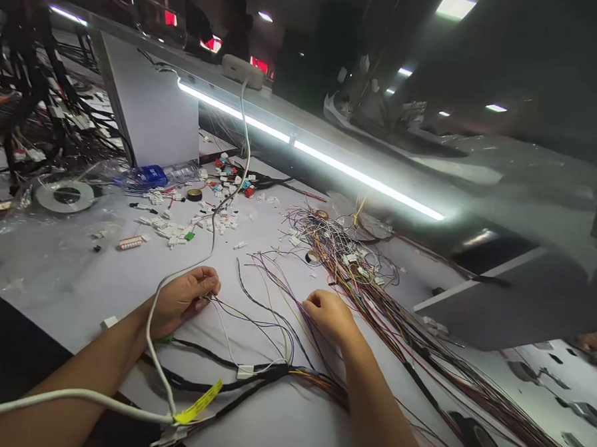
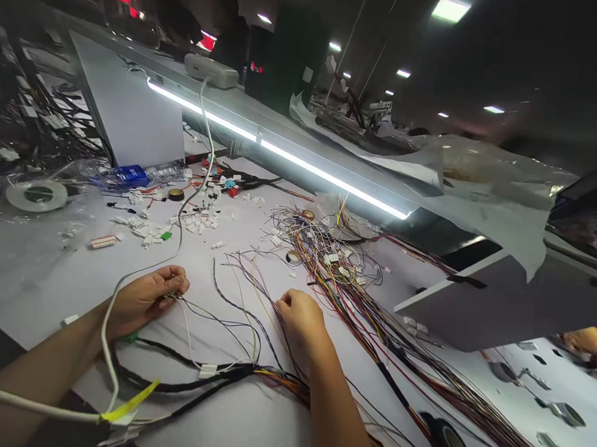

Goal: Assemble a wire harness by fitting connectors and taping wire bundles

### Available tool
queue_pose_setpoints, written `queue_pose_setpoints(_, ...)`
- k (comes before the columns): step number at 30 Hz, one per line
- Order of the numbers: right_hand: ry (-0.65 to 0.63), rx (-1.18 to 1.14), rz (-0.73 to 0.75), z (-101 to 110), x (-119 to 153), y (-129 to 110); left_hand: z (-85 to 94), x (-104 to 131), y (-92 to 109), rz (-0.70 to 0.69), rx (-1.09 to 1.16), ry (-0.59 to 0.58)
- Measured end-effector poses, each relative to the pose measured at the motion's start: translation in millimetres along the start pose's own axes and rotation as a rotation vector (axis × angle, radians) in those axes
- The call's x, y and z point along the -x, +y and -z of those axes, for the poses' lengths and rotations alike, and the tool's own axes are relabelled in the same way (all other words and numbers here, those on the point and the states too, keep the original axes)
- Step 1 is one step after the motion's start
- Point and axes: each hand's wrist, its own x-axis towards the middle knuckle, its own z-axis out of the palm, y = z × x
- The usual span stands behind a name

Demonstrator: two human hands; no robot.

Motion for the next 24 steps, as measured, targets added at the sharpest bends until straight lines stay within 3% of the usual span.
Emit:
queue_pose_setpoints(7,0.048,0.168,-0.115,-8.7,42.5,12.4,-5.2,0.5,1.9,0.046,-0.052,0.056)
queue_pose_setpoints(14,-0.072,0.196,-0.146,-8.2,43.0,17.4,-7.9,0.5,0.3,0.046,-0.005,0.118)
queue_pose_setpoints(24,-0.152,0.21,-0.167,2.7,50.1,21.7,-6.5,4.0,-0.7,0.072,0.031,0.056)
